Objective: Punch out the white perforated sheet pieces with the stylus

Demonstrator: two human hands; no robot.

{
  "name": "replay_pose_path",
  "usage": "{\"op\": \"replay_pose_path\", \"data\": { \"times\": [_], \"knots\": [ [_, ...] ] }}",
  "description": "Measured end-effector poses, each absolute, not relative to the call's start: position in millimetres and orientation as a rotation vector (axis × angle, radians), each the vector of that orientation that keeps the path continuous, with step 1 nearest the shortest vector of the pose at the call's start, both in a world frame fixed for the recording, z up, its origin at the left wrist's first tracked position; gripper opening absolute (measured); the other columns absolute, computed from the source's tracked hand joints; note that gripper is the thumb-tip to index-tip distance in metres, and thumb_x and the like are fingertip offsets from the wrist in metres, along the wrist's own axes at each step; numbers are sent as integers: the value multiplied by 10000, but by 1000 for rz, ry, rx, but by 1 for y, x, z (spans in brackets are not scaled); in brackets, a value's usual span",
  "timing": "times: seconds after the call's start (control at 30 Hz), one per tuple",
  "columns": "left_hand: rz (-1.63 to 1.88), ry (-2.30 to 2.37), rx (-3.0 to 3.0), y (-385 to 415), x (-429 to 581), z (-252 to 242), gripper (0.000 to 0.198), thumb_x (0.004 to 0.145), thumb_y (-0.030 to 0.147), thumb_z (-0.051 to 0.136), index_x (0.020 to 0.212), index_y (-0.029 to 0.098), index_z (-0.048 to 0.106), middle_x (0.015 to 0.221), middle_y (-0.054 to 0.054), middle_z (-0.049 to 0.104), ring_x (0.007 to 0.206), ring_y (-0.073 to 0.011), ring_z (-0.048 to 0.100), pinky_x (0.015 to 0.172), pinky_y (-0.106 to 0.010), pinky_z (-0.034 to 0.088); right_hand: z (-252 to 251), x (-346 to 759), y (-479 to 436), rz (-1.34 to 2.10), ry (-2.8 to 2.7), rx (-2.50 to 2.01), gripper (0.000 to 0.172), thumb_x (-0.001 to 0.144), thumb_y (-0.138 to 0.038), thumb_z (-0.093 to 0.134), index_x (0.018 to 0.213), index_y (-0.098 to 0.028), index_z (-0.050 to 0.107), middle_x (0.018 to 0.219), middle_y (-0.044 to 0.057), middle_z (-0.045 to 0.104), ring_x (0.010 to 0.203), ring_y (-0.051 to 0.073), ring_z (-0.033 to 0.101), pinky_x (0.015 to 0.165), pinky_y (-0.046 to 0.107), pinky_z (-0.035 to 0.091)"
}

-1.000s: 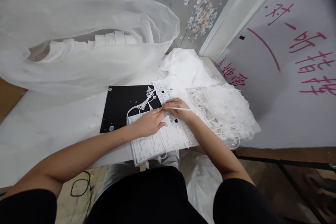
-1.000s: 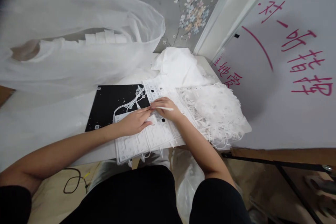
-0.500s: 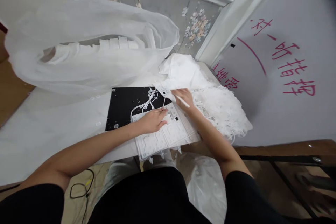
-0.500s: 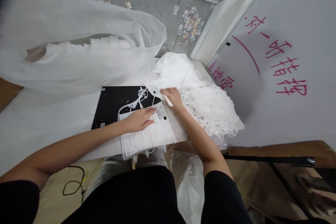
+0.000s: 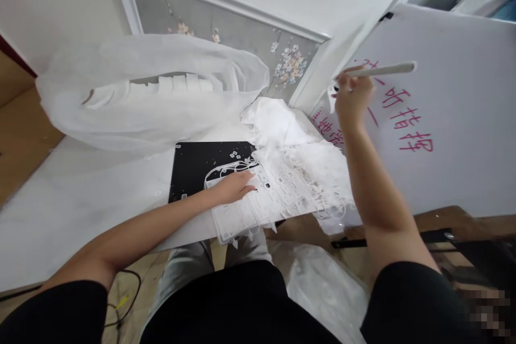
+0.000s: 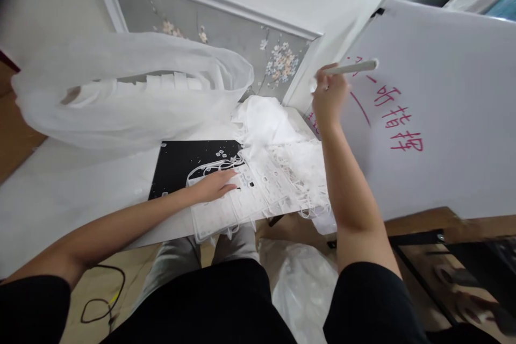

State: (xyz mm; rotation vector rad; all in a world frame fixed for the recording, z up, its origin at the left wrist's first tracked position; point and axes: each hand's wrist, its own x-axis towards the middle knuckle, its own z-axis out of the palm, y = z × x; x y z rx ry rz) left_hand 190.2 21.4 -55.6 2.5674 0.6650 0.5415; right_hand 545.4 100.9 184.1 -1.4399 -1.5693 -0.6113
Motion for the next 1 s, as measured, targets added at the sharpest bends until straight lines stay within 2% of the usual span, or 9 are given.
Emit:
{"op": "replay_pose_path", "data": {
  "times": [0.07,0.13,0.23,0.33,0.47,0.6,0.77,0.87,1.0],
  "knots": [
    [640,641,2526,19,186,-48,473,1076,515,397,1324,139,541,1298,-183,673,1209,-310,653,1029,-459,511,159,509,65,-320,-1567,-1357,257,1030,-273,476,1036,-122,685,1006,96,725,811,128,699,663,234,522],
    [787,567,2506,17,181,-40,443,1080,525,384,1278,160,538,1335,-181,645,1243,-304,626,1049,-474,497,127,469,27,-83,-1602,-1322,204,988,-308,580,911,-171,710,974,52,734,790,142,691,684,264,562],
    [1031,407,2510,13,178,-34,343,1081,500,400,1095,190,545,1441,-186,558,1363,-294,531,1116,-493,454,85,417,-29,311,-1626,-1289,214,954,-391,656,903,-203,743,902,35,745,798,170,695,713,295,584],
    [1230,353,2560,10,178,-35,314,1065,494,452,1013,192,524,1467,-207,509,1389,-304,488,1125,-511,443,61,386,-70,610,-1622,-1220,295,951,-457,662,841,-204,766,949,58,753,816,186,703,729,317,592],
    [1309,418,2660,7,179,-40,353,1036,539,499,1007,190,545,1489,-209,479,1391,-332,462,1113,-536,433,53,374,-88,742,-1567,-1211,376,944,-514,663,776,-195,768,977,75,754,804,190,696,722,327,576],
    [1172,532,2715,8,177,-39,408,1030,587,475,1092,196,573,1490,-192,496,1347,-330,496,1093,-543,427,57,376,-81,784,-1613,-1255,461,935,-556,658,678,-183,743,969,78,761,769,186,675,677,316,536],
    [924,571,2726,10,178,-35,436,1033,606,445,1140,200,561,1516,-176,490,1393,-331,453,1134,-544,369,60,375,-75,833,-1638,-1246,394,907,-556,685,727,-223,793,942,55,762,812,220,678,696,339,522],
    [849,605,2660,9,180,-36,423,1030,593,474,1180,204,540,1451,-173,545,1377,-333,468,1141,-549,357,55,372,-75,877,-1605,-1238,384,888,-551,704,702,-227,797,951,58,764,847,240,677,703,355,515],
    [902,593,2575,7,180,-37,348,1048,552,455,1078,210,507,1320,-170,619,1284,-317,541,1107,-541,384,47,370,-77,940,-1473,-1270,354,857,-548,735,741,-224,816,1004,58,767,774,205,652,651,332,482]
  ]
}}
